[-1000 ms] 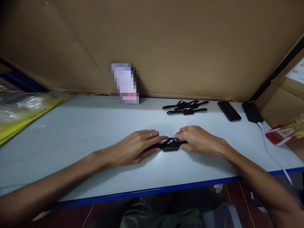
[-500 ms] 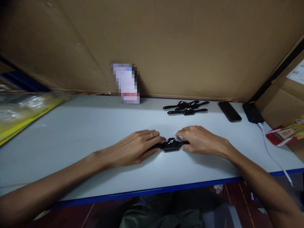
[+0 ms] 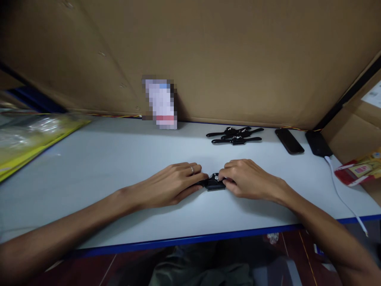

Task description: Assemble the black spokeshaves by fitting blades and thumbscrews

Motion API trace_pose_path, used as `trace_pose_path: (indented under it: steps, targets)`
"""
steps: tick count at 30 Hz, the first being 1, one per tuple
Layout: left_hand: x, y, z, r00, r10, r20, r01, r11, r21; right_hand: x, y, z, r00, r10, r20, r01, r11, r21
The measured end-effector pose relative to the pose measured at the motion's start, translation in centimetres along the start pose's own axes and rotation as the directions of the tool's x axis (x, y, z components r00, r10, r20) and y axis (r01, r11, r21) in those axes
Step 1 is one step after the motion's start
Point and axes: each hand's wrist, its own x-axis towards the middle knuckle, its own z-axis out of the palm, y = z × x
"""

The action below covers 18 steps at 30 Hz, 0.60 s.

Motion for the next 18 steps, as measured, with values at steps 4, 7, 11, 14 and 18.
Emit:
trace_pose_path:
  steps: [4,7,11,14,18]
  targets:
    - [-0.02,0.04,-0.02,1.000,0.005,-0.009,-0.005,1.000,0.007,0.16,-0.18,0.47,0.999,-0.034,0.003,0.034,0.999,0.021]
    - [-0.05,0.02,-0.01,1.000,0.020,-0.013,-0.020,0.999,0.028,0.21,-0.10,0.80,0.999,-0.040,-0.011,0.040,0.999,0.010]
    - [-0.11,0.00,0.09,0.999,0.030,-0.011,-0.030,0.997,0.077,0.18,0.19,0.74,1.000,0.004,-0.026,-0.004,1.000,-0.006]
    - [-0.13,0.04,0.11,0.999,0.037,-0.001,-0.036,0.994,0.104,0.20,0.25,0.43,0.998,0.047,-0.030,-0.048,0.998,-0.036]
    - [-0.07,0.10,-0.09,0.999,0.052,-0.015,-0.050,0.993,0.108,0.26,0.10,0.25,0.998,0.056,-0.014,-0.057,0.996,-0.065]
